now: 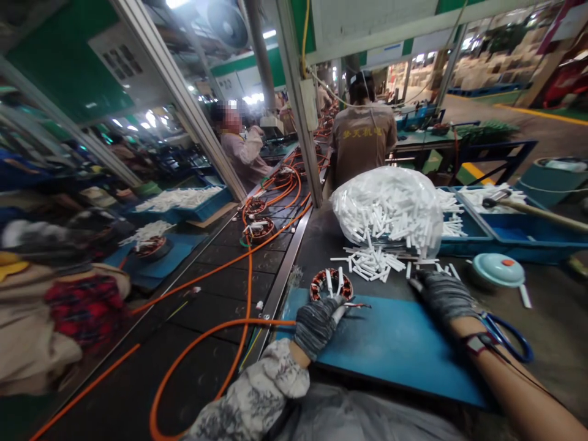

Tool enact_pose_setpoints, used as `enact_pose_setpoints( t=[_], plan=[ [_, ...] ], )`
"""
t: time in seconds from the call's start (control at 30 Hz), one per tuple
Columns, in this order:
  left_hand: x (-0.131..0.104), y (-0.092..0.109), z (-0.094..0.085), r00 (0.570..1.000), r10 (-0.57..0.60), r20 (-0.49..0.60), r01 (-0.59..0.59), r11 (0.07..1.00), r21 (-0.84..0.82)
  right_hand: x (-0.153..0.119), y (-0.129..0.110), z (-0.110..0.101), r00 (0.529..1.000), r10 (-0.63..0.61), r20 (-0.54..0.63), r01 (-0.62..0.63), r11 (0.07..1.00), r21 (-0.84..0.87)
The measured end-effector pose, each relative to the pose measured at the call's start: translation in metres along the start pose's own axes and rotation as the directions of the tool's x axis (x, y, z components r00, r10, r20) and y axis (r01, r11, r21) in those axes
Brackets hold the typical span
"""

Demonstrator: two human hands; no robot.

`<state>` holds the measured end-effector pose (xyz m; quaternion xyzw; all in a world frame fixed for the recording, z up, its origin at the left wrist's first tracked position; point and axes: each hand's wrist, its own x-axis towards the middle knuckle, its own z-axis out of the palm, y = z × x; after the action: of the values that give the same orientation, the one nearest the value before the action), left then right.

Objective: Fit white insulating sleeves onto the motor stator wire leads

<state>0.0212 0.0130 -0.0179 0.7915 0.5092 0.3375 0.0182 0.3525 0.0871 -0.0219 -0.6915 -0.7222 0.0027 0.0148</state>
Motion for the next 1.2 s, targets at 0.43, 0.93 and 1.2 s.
enact_pose_setpoints(
  t=[0.43, 0.93, 1.2],
  plan=[
    [-0.002, -0.001, 0.002, 0.995, -0.082, 0.057, 0.082, 0.997, 0.001, -0.003, 0.001, -0.003, 0.973, 0.168, -0.158, -0.164, 0.986, 0.039],
    [-0.001, 0.0, 0.003, 1.0, -0.004, 0.005, 0.004, 0.998, 0.064, -0.069, -0.077, -0.027, 0.979, -0.01, -0.205, 0.181, 0.515, 0.838],
    [0.004, 0.006, -0.003, 0.983, -0.111, 0.147, 0.105, 0.993, 0.053, -0.071, -0.071, -0.026, 0.998, -0.009, -0.069, 0.061, 0.586, 0.808]
  ],
)
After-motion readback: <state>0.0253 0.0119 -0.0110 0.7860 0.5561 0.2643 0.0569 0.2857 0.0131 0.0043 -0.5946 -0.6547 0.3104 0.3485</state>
